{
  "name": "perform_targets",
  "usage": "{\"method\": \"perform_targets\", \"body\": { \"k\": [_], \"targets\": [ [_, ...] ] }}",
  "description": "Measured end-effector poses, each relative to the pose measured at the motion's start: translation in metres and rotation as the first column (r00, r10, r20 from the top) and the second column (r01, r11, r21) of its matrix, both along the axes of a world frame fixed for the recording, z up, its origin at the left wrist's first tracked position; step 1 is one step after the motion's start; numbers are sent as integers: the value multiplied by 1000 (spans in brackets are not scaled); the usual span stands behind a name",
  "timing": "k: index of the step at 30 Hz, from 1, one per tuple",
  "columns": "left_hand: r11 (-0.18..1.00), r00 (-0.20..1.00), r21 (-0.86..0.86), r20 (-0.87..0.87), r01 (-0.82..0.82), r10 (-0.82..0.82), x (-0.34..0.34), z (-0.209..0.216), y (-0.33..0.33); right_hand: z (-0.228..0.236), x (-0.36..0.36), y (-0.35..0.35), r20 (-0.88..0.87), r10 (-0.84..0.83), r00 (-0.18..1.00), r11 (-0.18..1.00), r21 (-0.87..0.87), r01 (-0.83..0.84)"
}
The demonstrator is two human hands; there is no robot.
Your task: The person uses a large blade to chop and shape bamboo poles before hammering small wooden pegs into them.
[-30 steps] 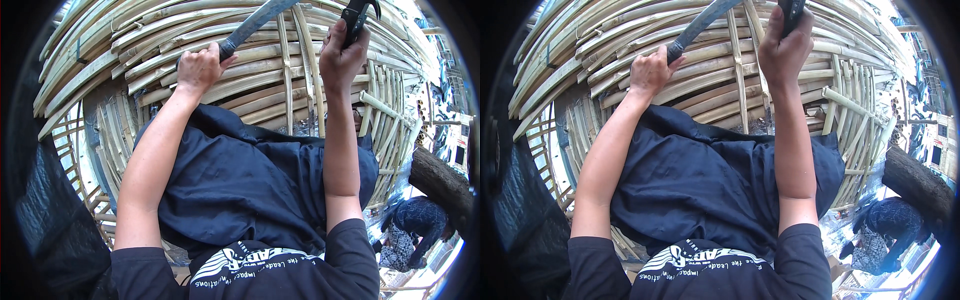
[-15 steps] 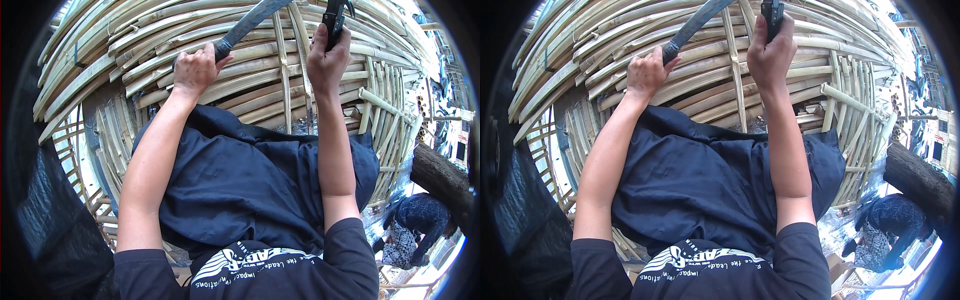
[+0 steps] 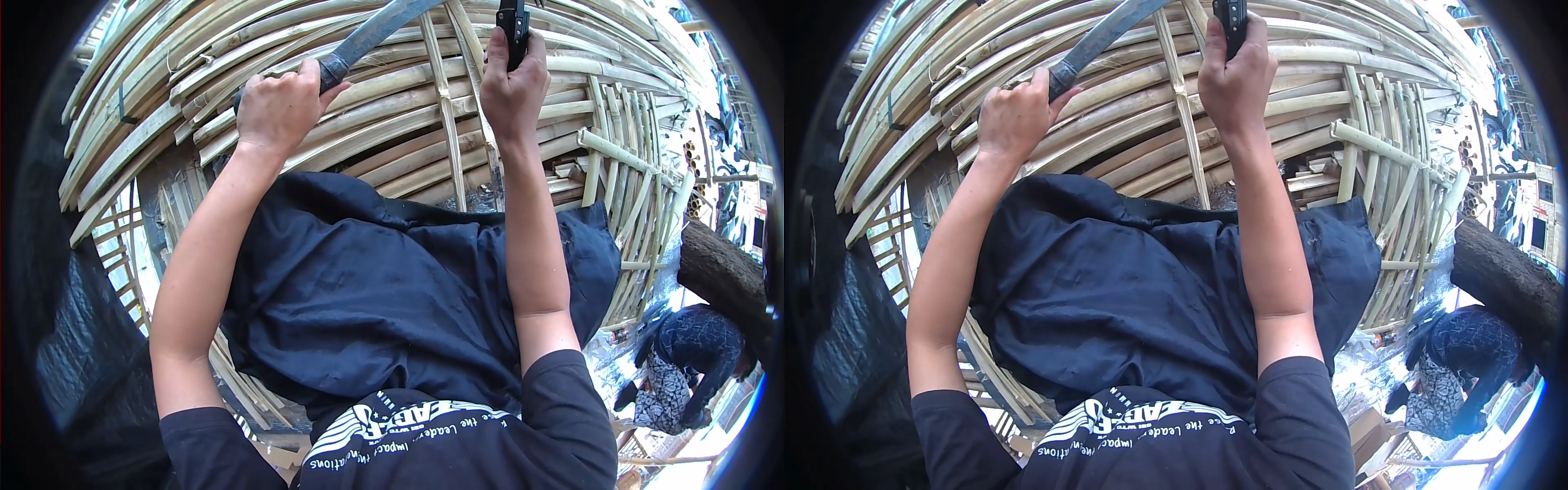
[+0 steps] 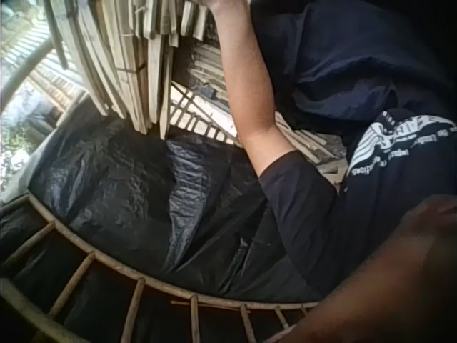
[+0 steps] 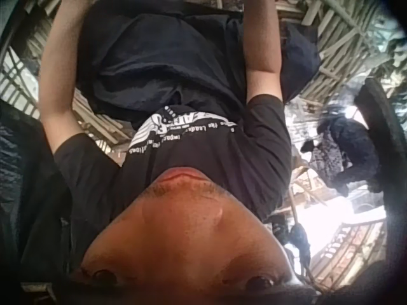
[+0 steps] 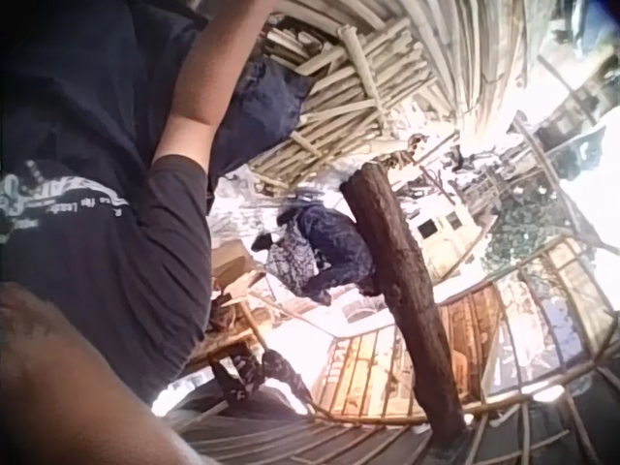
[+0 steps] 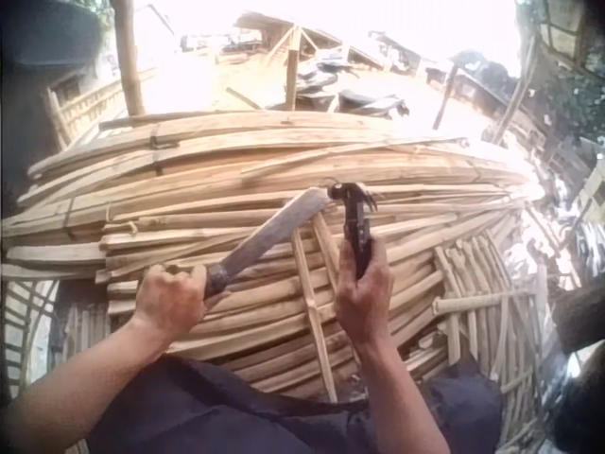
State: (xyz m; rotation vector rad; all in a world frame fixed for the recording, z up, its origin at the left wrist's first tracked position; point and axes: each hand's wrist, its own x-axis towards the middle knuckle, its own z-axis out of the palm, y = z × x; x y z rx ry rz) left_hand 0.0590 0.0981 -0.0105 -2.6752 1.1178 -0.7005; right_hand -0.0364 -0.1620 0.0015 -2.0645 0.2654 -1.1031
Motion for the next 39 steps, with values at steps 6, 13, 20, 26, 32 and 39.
{"method": "perform_targets", "body": {
  "k": [6, 13, 20, 26, 32, 39],
  "targets": [
    [998, 991, 43, -121, -50, 54, -1, 11, -5, 8, -1, -4, -87, -14, 996, 1000, 17, 15],
    [998, 968, 20, -242, -64, 67, -2, 21, -7, 14, 13, 2, -56, -38, 998, 998, -61, 35],
    [1000, 981, -23, -193, -4, -1, 6, 6, 5, 19, 15, 5, -211, -46, 976, 991, -136, 17],
    [998, 980, -55, -197, 14, -25, 8, -1, -1, 28, 35, 5, -706, -29, 708, 995, -89, -48],
    [997, 975, -80, -219, 5, -23, 5, -7, -3, 51, 19, 14, 25, 4, 1000, 991, -135, -1],
    [997, 981, -77, -192, -5, -10, 11, -11, 3, 43, 20, 18, -382, -16, 924, 991, -127, -35]
  ]
}}
